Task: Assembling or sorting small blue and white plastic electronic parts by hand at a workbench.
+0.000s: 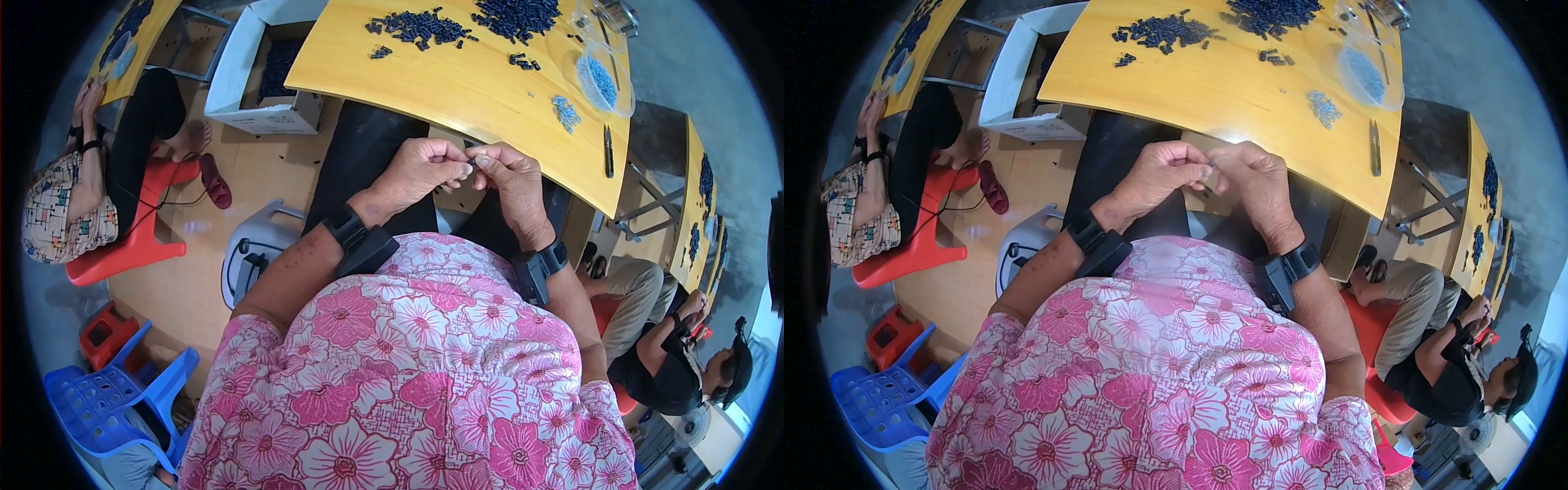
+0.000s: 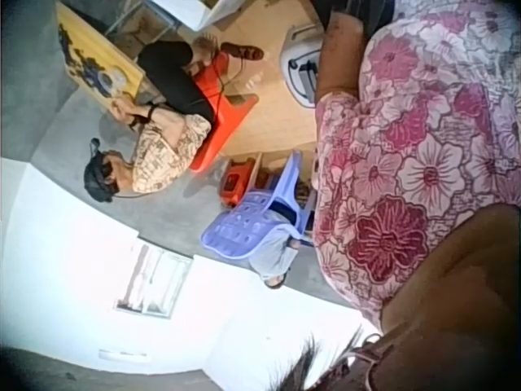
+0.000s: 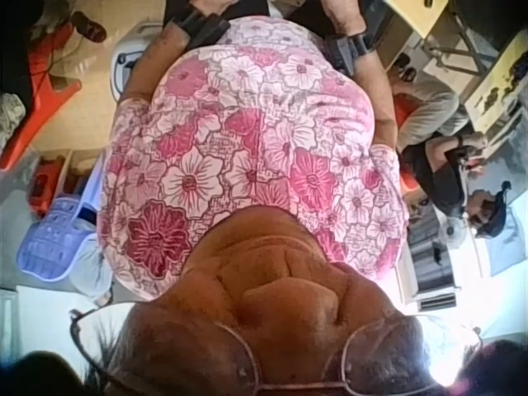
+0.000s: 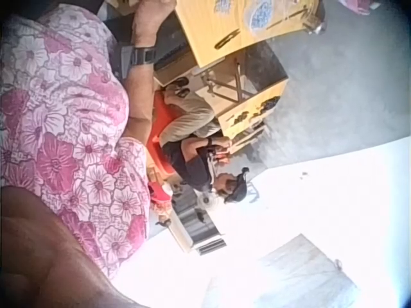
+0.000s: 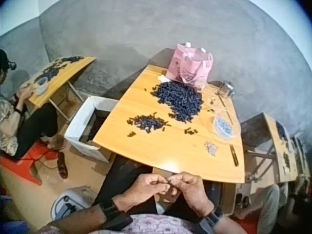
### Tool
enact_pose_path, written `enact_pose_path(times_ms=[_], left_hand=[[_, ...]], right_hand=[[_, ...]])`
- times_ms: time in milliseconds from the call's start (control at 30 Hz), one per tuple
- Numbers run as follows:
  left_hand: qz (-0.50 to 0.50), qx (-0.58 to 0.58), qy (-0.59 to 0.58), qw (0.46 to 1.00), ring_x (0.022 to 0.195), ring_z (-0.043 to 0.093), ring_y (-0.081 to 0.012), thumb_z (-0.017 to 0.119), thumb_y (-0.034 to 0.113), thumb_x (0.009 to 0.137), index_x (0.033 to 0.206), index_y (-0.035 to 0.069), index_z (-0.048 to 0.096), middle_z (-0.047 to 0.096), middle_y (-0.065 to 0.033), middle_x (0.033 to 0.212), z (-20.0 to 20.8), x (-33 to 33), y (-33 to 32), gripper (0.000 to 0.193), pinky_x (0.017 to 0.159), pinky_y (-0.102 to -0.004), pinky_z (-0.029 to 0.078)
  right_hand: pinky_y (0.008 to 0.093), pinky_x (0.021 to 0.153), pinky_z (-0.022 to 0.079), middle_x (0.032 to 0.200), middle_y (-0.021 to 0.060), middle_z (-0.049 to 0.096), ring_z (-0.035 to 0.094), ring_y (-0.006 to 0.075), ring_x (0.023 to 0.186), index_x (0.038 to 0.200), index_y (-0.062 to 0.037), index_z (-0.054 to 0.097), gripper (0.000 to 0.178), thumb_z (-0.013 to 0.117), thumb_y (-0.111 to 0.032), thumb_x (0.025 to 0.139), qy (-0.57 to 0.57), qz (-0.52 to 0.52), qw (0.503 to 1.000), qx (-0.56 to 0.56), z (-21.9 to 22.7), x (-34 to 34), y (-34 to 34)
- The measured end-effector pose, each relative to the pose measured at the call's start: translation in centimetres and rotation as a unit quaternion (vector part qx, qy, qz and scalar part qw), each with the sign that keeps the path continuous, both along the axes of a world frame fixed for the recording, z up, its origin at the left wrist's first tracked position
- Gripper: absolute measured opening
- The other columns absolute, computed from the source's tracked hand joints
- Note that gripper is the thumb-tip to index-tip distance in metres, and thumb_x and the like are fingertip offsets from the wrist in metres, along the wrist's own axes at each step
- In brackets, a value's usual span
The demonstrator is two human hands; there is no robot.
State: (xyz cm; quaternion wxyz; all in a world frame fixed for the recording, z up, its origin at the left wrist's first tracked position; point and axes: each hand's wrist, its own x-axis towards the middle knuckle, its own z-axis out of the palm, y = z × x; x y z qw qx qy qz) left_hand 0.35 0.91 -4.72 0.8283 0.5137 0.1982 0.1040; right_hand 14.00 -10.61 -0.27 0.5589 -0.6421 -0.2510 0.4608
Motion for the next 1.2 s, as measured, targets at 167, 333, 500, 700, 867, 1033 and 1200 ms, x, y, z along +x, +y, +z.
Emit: enact_pose_path(times_ms=[167,333,500,700,867,1033,1200], left_hand=[[-0.002,-0.007,-0.004,1.000,0.072,0.060,-0.0082,0.064,0.008,0.087,0.094,-0.001,0.063,0.064,-0.0039,0.082,-0.3,0.0,-0.1,0.011,0.068,-0.0217,0.051],[0.001,-0.018,-0.009,1.000,0.071,0.060,-0.0084,0.064,0.008,0.087,0.093,-0.001,0.063,0.065,-0.0045,0.081,-0.5,0.0,-0.1,0.011,0.067,-0.0218,0.051],[0.007,-0.052,-0.008,0.999,0.071,0.061,-0.0089,0.064,0.008,0.087,0.094,-0.001,0.063,0.065,-0.0051,0.082,-0.1,-0.2,0.2,0.012,0.067,-0.0213,0.051],[0.009,-0.071,-0.007,0.997,0.076,0.062,-0.0121,0.057,0.006,0.089,0.101,-0.001,0.061,0.064,-0.0057,0.087,-0.8,-0.4,0.2,0.014,0.072,-0.0235,0.052],[0.021,-0.141,-0.017,0.990,0.079,0.061,-0.0121,0.056,0.009,0.091,0.102,0.001,0.061,0.063,-0.0045,0.091,-0.8,-0.5,-0.4,0.015,0.075,-0.0252,0.051],[0.037,-0.130,-0.024,0.991,0.078,0.060,-0.0110,0.055,0.011,0.093,0.100,0.002,0.059,0.061,-0.0033,0.090,-0.8,-0.7,0.2,0.012,0.075,-0.0245,0.051],[0.051,-0.120,-0.017,0.991,0.074,0.059,-0.0085,0.057,0.012,0.092,0.097,0.003,0.060,0.061,-0.0018,0.084,0.1,-0.1,0.4,0.010,0.069,-0.0219,0.049]], right_hand=[[0.0215,0.061,0.047,0.078,0.0029,0.062,0.058,0.0081,0.064,0.091,-0.0004,0.070,0.011,0.062,-0.003,0.086,-0.100,0.029,0.994,0.024,0.1,0.2,0.0],[0.0212,0.062,0.048,0.081,0.0031,0.062,0.058,0.0077,0.066,0.093,-0.0004,0.070,0.012,0.061,0.000,0.085,-0.135,0.035,0.989,0.056,-0.8,0.1,-0.1],[0.0234,0.068,0.050,0.086,0.0053,0.063,0.061,0.0116,0.074,0.100,-0.0012,0.069,0.021,0.058,0.005,0.083,-0.232,0.037,0.969,0.073,-0.9,-0.8,-0.1],[0.0292,0.073,0.052,0.092,0.0114,0.065,0.064,0.0200,0.082,0.110,-0.0053,0.065,0.034,0.057,0.007,0.079,-0.335,0.102,0.933,0.080,-0.9,-0.5,-0.2],[0.0336,0.077,0.052,0.094,0.0136,0.065,0.063,0.0291,0.085,0.109,-0.0078,0.064,0.036,0.062,0.003,0.076,-0.435,0.112,0.891,0.063,-0.8,-0.9,-0.1],[0.0305,0.071,0.050,0.085,0.0133,0.063,0.061,0.0267,0.076,0.103,-0.0063,0.067,0.028,0.064,0.001,0.076,-0.377,0.154,0.913,0.041,1.6,-0.3,1.8],[0.0285,0.064,0.047,0.081,0.0094,0.062,0.059,0.0185,0.067,0.097,-0.0056,0.069,0.020,0.063,-0.001,0.079,-0.393,0.035,0.915,0.080,2.0,1.9,5.1]])
